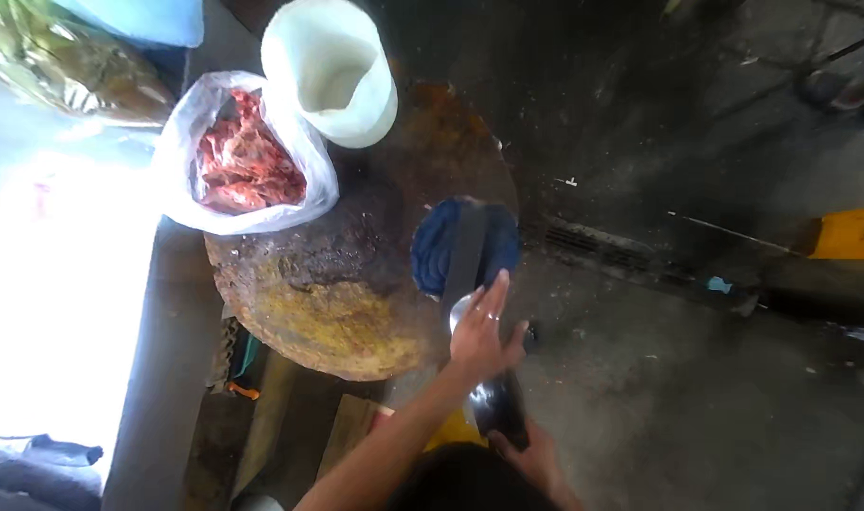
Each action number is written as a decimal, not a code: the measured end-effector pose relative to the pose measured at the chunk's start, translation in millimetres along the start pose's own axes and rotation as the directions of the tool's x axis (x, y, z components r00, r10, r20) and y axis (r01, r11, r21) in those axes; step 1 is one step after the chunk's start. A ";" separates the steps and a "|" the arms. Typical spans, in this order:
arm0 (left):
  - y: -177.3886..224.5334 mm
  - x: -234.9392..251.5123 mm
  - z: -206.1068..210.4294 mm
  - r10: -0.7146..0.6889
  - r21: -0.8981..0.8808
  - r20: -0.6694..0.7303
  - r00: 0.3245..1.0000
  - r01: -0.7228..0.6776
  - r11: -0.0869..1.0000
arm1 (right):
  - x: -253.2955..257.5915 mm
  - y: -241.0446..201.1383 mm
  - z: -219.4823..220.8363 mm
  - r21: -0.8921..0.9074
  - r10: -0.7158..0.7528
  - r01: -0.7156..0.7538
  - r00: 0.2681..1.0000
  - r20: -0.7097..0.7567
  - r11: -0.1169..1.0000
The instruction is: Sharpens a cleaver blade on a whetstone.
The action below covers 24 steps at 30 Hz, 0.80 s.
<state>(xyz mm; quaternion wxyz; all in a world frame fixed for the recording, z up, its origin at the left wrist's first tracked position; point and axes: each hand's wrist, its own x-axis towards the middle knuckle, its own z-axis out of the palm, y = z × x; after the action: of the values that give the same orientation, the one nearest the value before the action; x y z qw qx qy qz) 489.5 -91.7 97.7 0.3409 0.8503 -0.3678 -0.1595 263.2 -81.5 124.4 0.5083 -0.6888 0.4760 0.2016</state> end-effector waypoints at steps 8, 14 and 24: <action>-26.4 269.7 -21.4 0.145 0.153 0.012 0.989 -0.145 0.977 | 174.5 -168.5 -83.6 0.181 -0.161 0.182 0.979 -0.126 0.966; -6.2 45.0 -11.8 -0.017 0.040 0.082 0.997 0.014 0.999 | 27.5 -33.0 -12.6 0.056 0.029 -0.030 0.999 0.028 0.998; -34.9 245.5 -21.7 0.142 0.092 -0.057 0.988 -0.136 0.986 | 155.1 -162.3 -86.1 0.086 -0.126 0.134 0.988 -0.090 0.987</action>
<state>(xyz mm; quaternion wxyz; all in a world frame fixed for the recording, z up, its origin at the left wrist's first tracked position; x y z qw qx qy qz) 685.5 -244.7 83.9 0.3248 0.8415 -0.4217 -0.0918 457.3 -223.3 123.5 0.5311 -0.7020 0.4599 0.1167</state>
